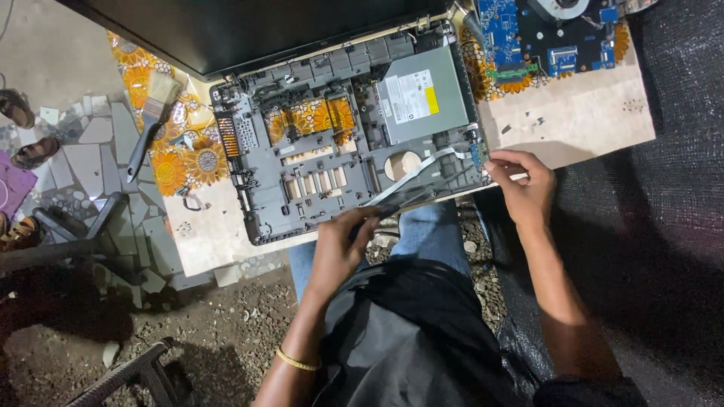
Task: Removing screws and prying open the chassis of a laptop to access internal components.
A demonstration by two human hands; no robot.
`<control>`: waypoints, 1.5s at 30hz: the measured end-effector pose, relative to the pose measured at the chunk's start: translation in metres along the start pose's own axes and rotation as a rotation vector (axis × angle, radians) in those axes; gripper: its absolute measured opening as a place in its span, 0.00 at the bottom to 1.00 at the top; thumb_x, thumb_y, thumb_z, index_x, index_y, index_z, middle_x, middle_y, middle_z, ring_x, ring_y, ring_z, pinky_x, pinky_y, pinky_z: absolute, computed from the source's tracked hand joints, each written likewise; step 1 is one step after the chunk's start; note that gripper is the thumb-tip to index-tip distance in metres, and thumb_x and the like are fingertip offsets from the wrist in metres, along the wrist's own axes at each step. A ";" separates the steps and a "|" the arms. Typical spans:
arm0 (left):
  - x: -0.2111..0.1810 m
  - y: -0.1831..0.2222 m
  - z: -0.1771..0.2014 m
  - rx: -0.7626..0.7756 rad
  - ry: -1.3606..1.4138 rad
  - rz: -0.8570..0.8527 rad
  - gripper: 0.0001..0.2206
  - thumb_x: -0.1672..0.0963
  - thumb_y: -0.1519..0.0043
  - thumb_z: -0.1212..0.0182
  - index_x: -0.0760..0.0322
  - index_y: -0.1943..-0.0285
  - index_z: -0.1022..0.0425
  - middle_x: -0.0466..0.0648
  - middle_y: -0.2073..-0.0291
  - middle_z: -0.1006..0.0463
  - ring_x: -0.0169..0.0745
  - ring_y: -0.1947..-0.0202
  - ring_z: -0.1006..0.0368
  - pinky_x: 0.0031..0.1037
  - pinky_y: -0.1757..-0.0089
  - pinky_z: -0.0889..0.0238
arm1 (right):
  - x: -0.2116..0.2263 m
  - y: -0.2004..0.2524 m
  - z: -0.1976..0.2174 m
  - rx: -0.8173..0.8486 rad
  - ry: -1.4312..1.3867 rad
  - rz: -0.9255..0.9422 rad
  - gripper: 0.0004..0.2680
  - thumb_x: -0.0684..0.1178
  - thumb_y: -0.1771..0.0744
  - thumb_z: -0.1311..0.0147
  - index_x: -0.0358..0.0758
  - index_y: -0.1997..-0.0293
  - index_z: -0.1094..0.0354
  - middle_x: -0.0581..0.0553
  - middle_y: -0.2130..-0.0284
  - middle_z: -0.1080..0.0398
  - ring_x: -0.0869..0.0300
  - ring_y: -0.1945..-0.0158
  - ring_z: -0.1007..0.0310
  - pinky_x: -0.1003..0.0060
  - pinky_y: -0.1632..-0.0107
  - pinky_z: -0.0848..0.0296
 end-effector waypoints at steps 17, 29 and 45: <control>0.014 0.011 -0.049 0.251 -0.213 0.016 0.16 0.58 0.27 0.41 0.71 0.33 0.21 0.68 0.53 0.14 0.75 0.54 0.15 0.53 0.55 0.20 | 0.041 0.005 -0.006 0.081 0.142 0.093 0.11 0.41 0.32 0.29 0.52 0.45 0.16 0.49 0.51 0.20 0.57 0.52 0.18 0.67 0.53 0.28; 0.017 0.027 -0.024 0.119 0.034 0.088 0.14 0.57 0.26 0.46 0.68 0.33 0.25 0.64 0.71 0.18 0.69 0.68 0.18 0.51 0.63 0.27 | 0.055 0.000 0.011 0.092 -0.296 0.097 0.05 0.38 0.29 0.28 0.38 0.55 0.21 0.44 0.71 0.25 0.64 0.67 0.23 0.75 0.66 0.30; 0.041 0.048 0.001 -0.013 0.070 0.265 0.14 0.57 0.30 0.43 0.74 0.40 0.24 0.50 0.70 0.19 0.38 0.73 0.32 0.31 0.69 0.37 | 0.035 -0.072 0.157 -0.388 -0.469 0.169 0.13 0.53 0.24 0.55 0.41 0.38 0.25 0.50 0.55 0.25 0.63 0.43 0.18 0.69 0.40 0.27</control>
Point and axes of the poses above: each hand's wrist, its own y-axis away from the middle knuckle, its own z-axis out of the back of the hand, x = y × z, the point moved 6 cm from there along -y, towards the middle knuckle
